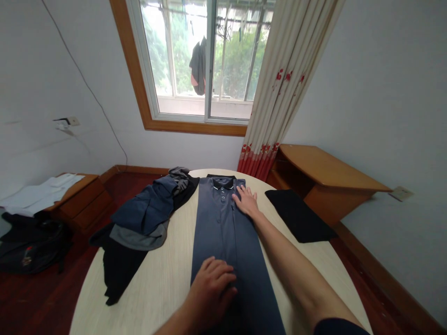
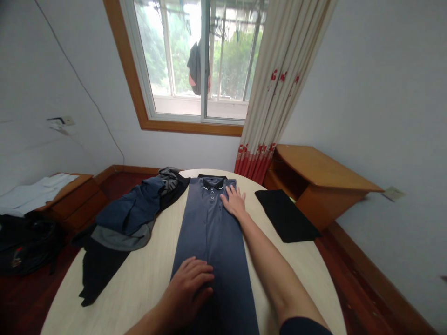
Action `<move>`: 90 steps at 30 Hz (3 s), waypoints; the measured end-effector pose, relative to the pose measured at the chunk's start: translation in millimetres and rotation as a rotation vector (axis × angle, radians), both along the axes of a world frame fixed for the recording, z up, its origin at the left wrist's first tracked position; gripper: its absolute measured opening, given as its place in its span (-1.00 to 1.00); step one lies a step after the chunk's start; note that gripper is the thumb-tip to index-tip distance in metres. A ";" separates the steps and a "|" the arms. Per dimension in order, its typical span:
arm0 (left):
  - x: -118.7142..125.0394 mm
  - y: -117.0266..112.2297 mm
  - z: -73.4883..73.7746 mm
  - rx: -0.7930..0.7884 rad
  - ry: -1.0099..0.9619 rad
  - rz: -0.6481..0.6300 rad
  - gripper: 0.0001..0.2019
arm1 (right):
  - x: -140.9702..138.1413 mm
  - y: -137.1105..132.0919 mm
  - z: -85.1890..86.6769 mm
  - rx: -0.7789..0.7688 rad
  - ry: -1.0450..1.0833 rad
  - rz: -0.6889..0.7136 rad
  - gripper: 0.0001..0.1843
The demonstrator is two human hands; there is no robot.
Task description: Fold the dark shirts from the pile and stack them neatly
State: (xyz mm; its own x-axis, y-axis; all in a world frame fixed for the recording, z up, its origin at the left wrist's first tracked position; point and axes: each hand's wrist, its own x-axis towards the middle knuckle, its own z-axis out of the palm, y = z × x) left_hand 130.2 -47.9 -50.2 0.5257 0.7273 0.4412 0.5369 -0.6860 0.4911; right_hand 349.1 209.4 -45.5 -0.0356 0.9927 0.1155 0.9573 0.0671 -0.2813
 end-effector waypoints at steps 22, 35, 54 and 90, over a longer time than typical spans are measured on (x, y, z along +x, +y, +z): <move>-33.1 12.3 -22.2 0.017 0.428 0.183 -0.37 | -12.3 -230.6 -1.6 -0.012 -0.001 0.261 -0.30; -38.1 -16.1 -19.9 -0.002 0.474 0.057 -0.35 | -1.9 -262.6 -12.5 -0.036 -0.067 0.299 -0.26; -96.6 -27.2 6.4 -0.114 0.247 -0.139 -0.69 | 69.5 -292.6 -8.1 0.045 0.354 0.546 -0.71; -88.2 -17.6 11.7 -1.042 -0.602 0.218 -0.18 | 43.6 -279.4 8.8 -0.321 1.231 -0.024 -0.38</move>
State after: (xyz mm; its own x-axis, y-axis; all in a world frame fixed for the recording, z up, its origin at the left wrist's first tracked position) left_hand 41.9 -65.5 -38.5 0.2610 0.9256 -0.2741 0.0888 0.2597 0.9616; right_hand 392.6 -69.9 -36.7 -0.0585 0.9809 -0.1854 0.0535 -0.1824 -0.9818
